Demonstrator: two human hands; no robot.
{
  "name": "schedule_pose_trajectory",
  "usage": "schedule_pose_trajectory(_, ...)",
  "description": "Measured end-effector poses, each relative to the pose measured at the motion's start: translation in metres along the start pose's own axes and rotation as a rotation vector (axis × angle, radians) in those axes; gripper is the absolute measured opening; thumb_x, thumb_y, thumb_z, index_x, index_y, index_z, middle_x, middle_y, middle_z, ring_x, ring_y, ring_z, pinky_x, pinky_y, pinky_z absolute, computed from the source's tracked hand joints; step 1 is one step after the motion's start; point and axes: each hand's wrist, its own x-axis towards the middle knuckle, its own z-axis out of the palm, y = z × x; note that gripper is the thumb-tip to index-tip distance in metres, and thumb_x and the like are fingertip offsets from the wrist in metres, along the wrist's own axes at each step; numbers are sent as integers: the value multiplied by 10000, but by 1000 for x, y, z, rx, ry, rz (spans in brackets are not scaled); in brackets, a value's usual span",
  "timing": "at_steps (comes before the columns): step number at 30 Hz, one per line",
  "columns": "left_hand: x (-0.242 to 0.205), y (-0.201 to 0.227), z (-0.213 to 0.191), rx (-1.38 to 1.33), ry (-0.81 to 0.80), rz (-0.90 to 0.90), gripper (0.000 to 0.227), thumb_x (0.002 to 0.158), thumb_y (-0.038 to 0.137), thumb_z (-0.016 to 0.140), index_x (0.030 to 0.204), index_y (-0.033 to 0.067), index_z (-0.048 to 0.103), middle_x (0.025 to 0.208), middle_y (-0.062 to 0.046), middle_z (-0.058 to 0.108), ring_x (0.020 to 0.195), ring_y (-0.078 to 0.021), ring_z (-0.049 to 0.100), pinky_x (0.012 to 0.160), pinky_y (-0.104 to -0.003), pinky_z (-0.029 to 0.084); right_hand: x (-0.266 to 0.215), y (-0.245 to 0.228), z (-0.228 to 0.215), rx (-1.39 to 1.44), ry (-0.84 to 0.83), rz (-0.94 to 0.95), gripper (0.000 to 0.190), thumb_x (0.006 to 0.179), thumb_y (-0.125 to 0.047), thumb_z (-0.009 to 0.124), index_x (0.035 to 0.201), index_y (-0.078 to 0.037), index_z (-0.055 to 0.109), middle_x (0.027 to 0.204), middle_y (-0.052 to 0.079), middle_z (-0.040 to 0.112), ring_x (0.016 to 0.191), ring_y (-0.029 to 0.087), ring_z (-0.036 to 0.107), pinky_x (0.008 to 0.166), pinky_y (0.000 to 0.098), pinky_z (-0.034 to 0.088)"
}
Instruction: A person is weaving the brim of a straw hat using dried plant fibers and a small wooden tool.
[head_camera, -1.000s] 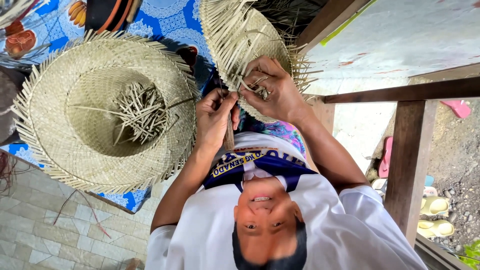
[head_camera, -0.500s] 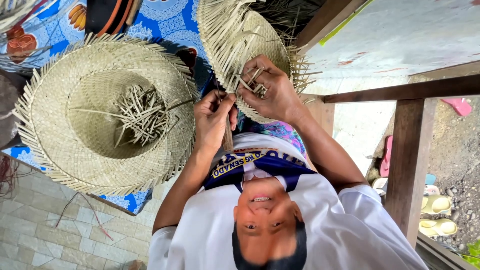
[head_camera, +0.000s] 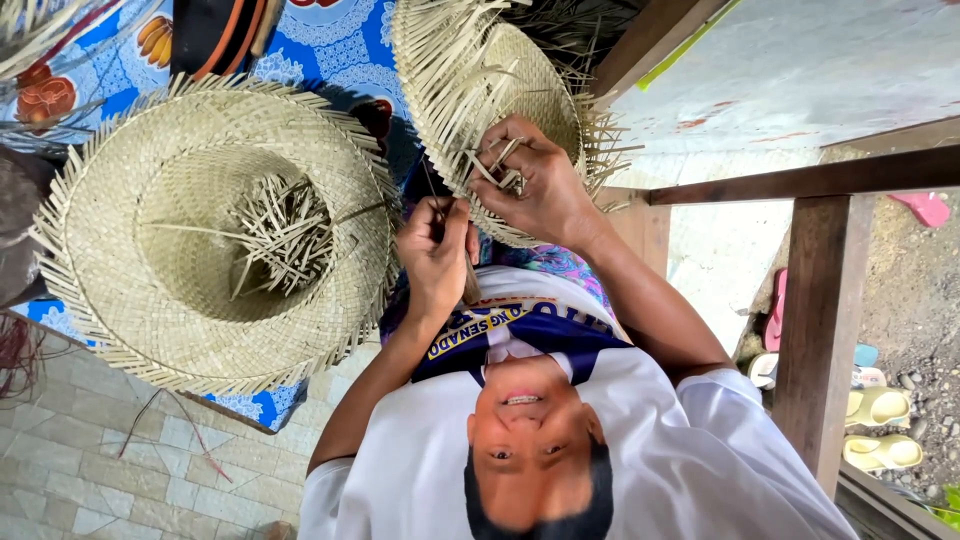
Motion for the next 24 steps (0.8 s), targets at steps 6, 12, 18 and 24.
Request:
schedule_pose_trajectory(6,-3,-4,2,78,12,104,198,1108,117,500,948,29,578,546,-82,573,438,-146,552,480,-290,481,1,6,2,-2,-10,15,97,874,37,759,946,-3,707,982,146,618,812,308,656,704,400,565)
schedule_pose_trajectory(12,-3,8,3,-137,-17,69,247,1140,175,397,1054,37,584,530,-102,563,413,-181,561,465,-304,488,7,-2,-3,-2,-32,37,100,872,43,767,929,25,687,973,160,630,819,322,670,712,410,564)
schedule_pose_trajectory(18,-1,3,2,-78,-9,103,140,1087,101,521,1015,15,605,502,-109,570,378,-178,551,439,-293,474,3,6,-1,6,-33,46,106,864,24,780,953,7,724,985,161,624,880,341,674,767,415,564)
schedule_pose_trajectory(24,2,4,1,171,27,205,187,1089,75,498,948,33,613,501,-84,587,384,-141,539,453,-252,461,3,2,7,-38,-9,11,116,879,61,750,976,21,699,982,183,623,902,426,669,765,478,562)
